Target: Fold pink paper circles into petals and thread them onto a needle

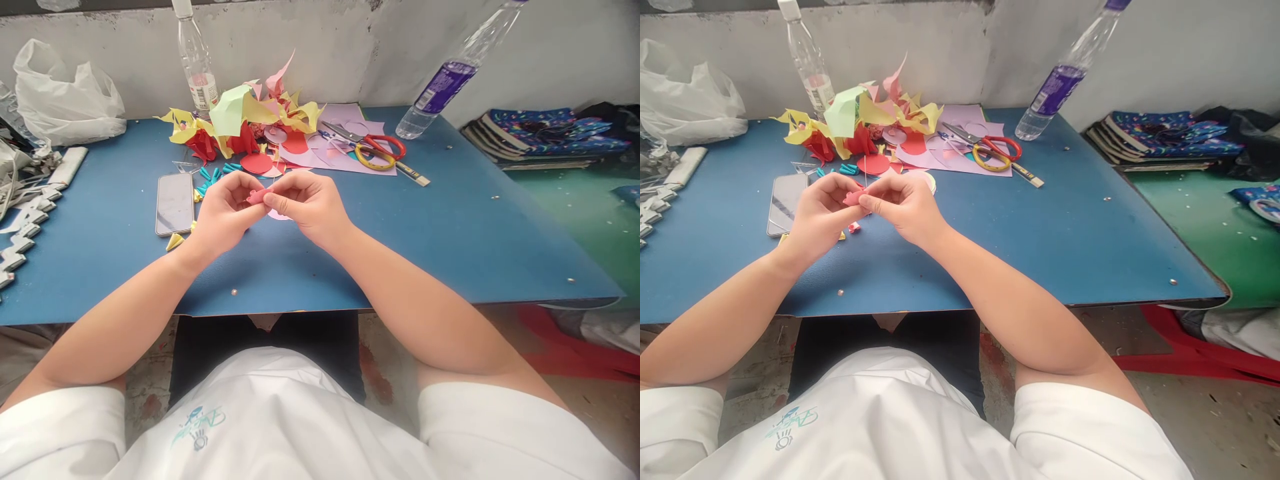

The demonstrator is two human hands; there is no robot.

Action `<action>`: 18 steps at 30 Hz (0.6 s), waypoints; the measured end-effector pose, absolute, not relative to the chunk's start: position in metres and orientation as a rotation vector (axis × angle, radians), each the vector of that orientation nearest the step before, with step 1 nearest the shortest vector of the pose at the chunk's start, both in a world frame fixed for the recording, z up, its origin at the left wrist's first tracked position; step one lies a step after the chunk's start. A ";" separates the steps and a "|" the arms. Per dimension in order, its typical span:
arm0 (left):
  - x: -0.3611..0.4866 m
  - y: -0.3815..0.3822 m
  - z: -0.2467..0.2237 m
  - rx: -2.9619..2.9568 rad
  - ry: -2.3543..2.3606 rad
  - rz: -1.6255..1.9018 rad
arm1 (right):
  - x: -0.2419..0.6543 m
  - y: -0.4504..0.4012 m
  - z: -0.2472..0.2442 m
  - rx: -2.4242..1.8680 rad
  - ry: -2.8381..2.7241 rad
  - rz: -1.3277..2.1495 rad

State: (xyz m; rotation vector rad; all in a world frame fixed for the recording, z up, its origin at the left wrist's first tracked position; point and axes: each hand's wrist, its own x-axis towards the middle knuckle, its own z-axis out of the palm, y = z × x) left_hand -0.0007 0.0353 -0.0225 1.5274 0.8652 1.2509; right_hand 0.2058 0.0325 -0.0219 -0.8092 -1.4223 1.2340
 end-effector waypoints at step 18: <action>0.003 0.036 -0.029 1.531 0.916 1.278 | 0.208 0.037 -0.031 -0.752 -1.453 1.151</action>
